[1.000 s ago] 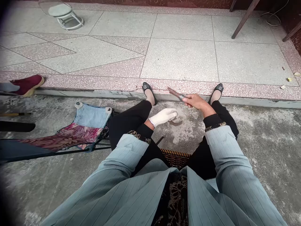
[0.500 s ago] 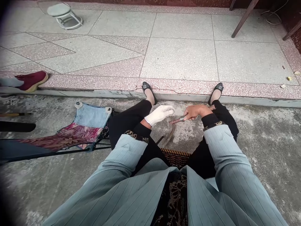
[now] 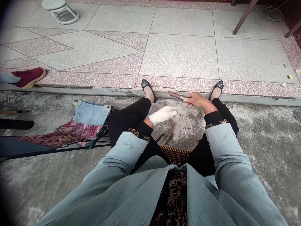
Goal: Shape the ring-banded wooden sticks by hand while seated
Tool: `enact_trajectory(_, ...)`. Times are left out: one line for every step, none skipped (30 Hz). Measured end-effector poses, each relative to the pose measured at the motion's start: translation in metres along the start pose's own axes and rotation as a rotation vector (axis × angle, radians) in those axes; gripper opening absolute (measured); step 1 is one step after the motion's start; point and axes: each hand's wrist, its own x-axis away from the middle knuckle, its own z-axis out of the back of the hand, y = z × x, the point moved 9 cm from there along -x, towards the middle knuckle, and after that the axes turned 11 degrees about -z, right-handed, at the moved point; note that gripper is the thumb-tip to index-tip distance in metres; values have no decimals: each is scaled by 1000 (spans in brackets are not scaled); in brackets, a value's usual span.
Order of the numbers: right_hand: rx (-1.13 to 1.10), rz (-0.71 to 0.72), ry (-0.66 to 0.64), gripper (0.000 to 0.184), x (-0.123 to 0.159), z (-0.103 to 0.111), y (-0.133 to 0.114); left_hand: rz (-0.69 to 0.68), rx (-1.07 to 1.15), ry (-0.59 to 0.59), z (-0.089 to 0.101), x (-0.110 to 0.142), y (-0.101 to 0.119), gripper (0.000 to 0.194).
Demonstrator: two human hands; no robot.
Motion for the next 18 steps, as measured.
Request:
enact_trajectory(30,-10,4,29,-1,0,1,-3,-37,-2,2,0,0,38)
enact_trajectory(68,-20,11,28,-1,0,3,-11,-89,-5,4,0,1,38)
enact_trajectory(115,-29,20,27,-2,0,4,-22,-148,-8,5,-1,2,38)
enact_trajectory(170,-37,30,26,-2,1,5,-36,-207,-12,7,-1,3,38)
enact_trajectory(232,-44,35,25,-2,0,6,-48,-267,-15,8,-1,3,37)
enact_trajectory(295,-58,28,24,-2,-1,8,-53,-324,-16,10,-2,3,35)
enact_trajectory(361,-86,2,23,-3,-5,12,-53,-375,-19,10,-2,3,34)
enact_trajectory(425,-123,-55,22,-3,-11,17,-50,-418,-28,11,-1,2,33)
enact_trajectory(479,-160,-143,22,-2,-21,22,-49,-450,-43,10,-1,2,33)
enact_trajectory(517,-191,-264,24,1,-33,28,-53,-470,-57,9,-1,3,32)
enact_trajectory(534,-209,-403,26,6,-46,31,-64,-474,-74,8,0,3,31)
enact_trajectory(526,-209,-541,29,13,-59,33,-81,-463,-85,8,0,5,29)
enact_trajectory(494,-186,-665,33,21,-70,30,-96,-442,-90,7,0,6,29)
enact_trajectory(443,-146,-760,36,28,-78,25,-105,-405,-84,8,0,7,28)
enact_trajectory(379,-97,-810,39,34,-81,17,-103,-348,-65,9,0,7,28)
enact_trajectory(309,-37,-815,40,37,-80,7,-90,-270,-33,11,0,6,29)
enact_trajectory(227,19,-761,41,36,-75,-2,-67,-182,16,14,0,4,30)
enact_trajectory(145,71,-673,41,33,-66,-11,-39,-93,73,17,0,1,32)
